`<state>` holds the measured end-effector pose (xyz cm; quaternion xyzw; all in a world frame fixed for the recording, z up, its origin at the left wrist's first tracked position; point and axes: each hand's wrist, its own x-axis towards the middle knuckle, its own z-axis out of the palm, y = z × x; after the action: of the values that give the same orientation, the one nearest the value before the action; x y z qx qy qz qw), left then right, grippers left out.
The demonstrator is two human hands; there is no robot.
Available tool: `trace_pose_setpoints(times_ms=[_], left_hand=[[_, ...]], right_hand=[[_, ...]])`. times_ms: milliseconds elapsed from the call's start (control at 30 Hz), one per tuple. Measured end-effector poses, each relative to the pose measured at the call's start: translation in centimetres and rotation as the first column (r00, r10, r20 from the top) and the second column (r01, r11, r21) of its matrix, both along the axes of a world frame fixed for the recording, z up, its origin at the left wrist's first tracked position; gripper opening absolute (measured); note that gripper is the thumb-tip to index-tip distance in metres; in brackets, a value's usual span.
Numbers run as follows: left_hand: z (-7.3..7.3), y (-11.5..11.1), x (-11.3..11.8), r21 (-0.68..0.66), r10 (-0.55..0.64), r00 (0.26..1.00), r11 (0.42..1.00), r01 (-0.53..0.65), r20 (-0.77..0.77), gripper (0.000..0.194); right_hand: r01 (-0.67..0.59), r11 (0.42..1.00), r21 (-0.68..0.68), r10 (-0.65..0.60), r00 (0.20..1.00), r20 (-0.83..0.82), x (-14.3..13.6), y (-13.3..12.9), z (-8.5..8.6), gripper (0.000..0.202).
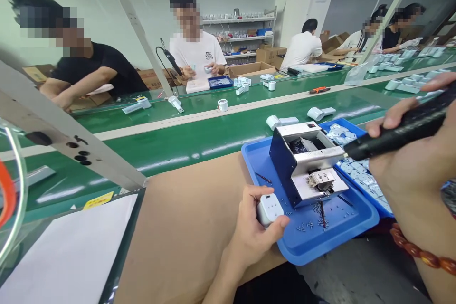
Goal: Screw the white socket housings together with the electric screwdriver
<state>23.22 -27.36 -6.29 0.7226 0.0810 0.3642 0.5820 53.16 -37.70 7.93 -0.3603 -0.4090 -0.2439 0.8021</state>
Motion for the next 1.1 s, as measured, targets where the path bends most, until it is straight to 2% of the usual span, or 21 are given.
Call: trace_pose_setpoints(times_ms=[33, 133, 267, 333, 467, 600, 800, 900, 967, 1100], left_hand=[[0.1, 0.0, 0.0, -0.003, -0.003, 1.0, 1.0, 0.003, -0.007, 0.057], [0.4, 0.0, 0.1, -0.022, -0.026, 0.999, 0.999, 0.025, -0.029, 0.057], [0.7, 0.0, 0.2, -0.019, -0.029, 1.0, 0.999, 0.029, -0.001, 0.055], [0.7, 0.0, 0.3, -0.011, -0.021, 1.0, 1.0, 0.021, 0.008, 0.056], [0.7, 0.0, 0.3, -0.004, -0.012, 1.0, 1.0, 0.012, 0.003, 0.056], [0.8, -0.1, 0.3, -0.006, -0.029, 0.999, 1.0, 0.03, 0.023, 0.055], [0.9, -0.1, 0.4, -0.012, -0.03, 0.999, 0.999, 0.03, 0.031, 0.054], [0.8, -0.2, 0.4, -0.021, -0.03, 0.999, 0.999, 0.03, 0.014, 0.055], [0.8, -0.2, 0.4, -0.032, -0.035, 0.999, 0.999, 0.035, 0.009, 0.056], [0.8, -0.1, 0.3, -0.052, -0.047, 0.999, 0.998, 0.046, -0.012, 0.059]], right_hand=[[-0.039, 0.996, -0.075, 0.039, 0.999, -0.008, -1.7, -0.7, 0.0, 0.037], [-0.099, 0.981, -0.17, 0.107, 0.993, 0.04, -4.2, -1.5, -1.4, 0.051], [-0.106, 0.979, -0.173, 0.115, 0.992, 0.042, -4.5, -0.9, -4.2, 0.044], [-0.128, 0.968, -0.215, 0.134, 0.991, 0.016, -4.8, -1.0, -4.9, 0.04], [-0.167, 0.941, -0.296, 0.182, 0.983, 0.024, -5.9, -1.4, -4.6, 0.045], [-0.125, 0.965, -0.23, 0.153, 0.982, 0.108, -5.6, -1.1, -4.1, 0.066], [-0.151, 0.959, -0.24, 0.175, 0.981, 0.08, -4.9, -0.7, -4.8, 0.066], [-0.192, 0.944, -0.269, 0.209, 0.977, 0.037, -5.5, -1.0, -4.3, 0.06], [-0.205, 0.94, -0.271, 0.216, 0.976, 0.012, -6.4, -1.2, -3.2, 0.052], [-0.204, 0.957, -0.208, 0.181, 0.976, -0.123, -9.9, -1.3, 0.7, 0.054]])
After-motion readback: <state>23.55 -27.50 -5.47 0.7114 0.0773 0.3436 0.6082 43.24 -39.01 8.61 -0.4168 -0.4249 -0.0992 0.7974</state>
